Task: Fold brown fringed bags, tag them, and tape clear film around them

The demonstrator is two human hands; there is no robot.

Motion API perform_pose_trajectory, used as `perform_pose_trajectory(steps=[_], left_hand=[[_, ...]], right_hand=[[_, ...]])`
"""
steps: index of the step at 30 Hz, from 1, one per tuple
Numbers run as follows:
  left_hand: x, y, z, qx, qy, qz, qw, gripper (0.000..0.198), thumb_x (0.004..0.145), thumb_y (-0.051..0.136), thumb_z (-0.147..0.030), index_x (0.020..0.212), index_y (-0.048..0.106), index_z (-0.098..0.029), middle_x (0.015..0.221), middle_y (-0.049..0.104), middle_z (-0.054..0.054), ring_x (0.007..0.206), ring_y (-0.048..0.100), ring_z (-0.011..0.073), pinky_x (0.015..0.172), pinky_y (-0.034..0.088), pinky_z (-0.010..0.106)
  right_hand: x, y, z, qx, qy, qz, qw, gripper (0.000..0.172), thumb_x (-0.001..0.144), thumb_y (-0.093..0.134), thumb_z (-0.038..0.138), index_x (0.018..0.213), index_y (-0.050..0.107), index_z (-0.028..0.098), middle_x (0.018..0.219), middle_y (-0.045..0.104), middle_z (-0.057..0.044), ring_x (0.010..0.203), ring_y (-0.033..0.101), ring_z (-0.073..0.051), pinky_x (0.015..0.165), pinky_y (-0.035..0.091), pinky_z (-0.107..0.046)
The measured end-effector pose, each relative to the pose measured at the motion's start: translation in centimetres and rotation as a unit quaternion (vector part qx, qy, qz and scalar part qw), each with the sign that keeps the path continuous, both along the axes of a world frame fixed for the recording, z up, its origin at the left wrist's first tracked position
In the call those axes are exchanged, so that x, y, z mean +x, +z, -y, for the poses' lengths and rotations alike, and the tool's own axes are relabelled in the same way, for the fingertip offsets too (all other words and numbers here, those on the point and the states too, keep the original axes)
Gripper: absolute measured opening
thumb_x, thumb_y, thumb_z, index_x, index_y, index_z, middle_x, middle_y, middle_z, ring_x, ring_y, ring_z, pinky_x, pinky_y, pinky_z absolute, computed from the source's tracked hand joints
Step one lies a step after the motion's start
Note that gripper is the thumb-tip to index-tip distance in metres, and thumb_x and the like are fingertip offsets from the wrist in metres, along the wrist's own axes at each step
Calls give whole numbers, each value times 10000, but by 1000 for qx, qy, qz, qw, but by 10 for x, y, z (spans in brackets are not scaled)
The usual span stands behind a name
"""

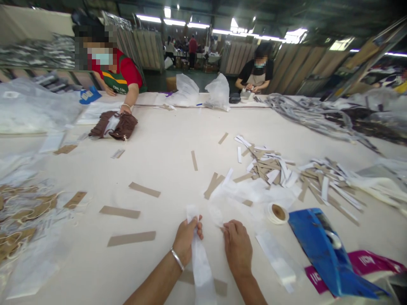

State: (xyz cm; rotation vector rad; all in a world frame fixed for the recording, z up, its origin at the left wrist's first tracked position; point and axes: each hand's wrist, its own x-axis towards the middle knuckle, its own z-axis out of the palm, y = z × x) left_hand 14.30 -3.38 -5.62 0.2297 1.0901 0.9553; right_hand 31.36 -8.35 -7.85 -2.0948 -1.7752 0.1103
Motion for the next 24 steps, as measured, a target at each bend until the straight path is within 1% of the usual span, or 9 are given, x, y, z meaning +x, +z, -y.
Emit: perform_pose_trajectory(steps=[3,6,9,12,16,19,21,22,24], left_hand=[[15,1,8,-26,-14,8,1000,130,853,611,-213,917,607,-100,607,569,-11,457,495,63,474,414,186],[22,0,15,-58,-13,3,998,169,885,574,-261,872,596,-94,639,629,53,504,579,108,538,480,232],[28,-3,18,-92,-14,21,995,230,910,534,-331,875,578,-107,710,670,105,611,660,175,643,534,308],[31,-4,16,-117,-35,54,991,277,923,494,-365,904,573,-101,775,687,135,643,676,206,654,541,339],[27,1,12,-157,-50,142,976,512,928,393,-553,981,567,-75,977,685,205,865,690,260,738,552,369],[23,9,12,-152,-42,169,973,673,867,351,-706,980,579,-83,975,683,193,907,675,273,737,557,388],[22,12,14,-139,-46,168,975,635,828,448,-709,944,587,-101,934,686,165,872,677,260,737,560,386],[22,12,14,-134,-49,163,976,559,819,534,-655,929,589,-109,918,687,149,853,680,245,746,561,374],[23,10,16,-120,-53,136,982,360,809,676,-449,924,594,-119,892,687,117,808,682,207,758,563,349]], right_hand=[[-2,6,5,-1,-15,-66,998,281,968,365,356,870,581,205,946,612,-90,924,561,-236,848,435,-366],[-3,27,11,-51,-16,-214,975,323,957,373,456,866,571,217,796,628,-32,752,590,-186,709,455,-284],[-7,47,22,-106,2,-314,943,364,932,392,518,953,604,222,718,638,-2,607,575,-155,585,435,-239],[-12,58,37,-126,39,-343,930,414,915,415,521,1124,613,224,714,646,-6,583,572,-152,549,429,-221],[-17,59,53,-152,71,-333,928,431,902,440,497,1197,619,238,694,641,-15,598,583,-166,557,442,-222],[-18,55,59,-178,79,-327,925,420,914,429,454,1231,604,241,706,651,-19,596,588,-169,565,443,-228],[-18,52,63,-196,88,-326,921,409,918,429,425,1239,598,236,705,657,-18,582,585,-163,565,442,-229],[-18,50,65,-205,94,-326,918,401,919,431,408,1241,595,236,707,660,-16,576,584,-158,564,442,-228],[-15,48,69,-232,108,-333,908,381,914,438,364,1243,590,243,699,661,-3,556,579,-143,549,437,-218]])
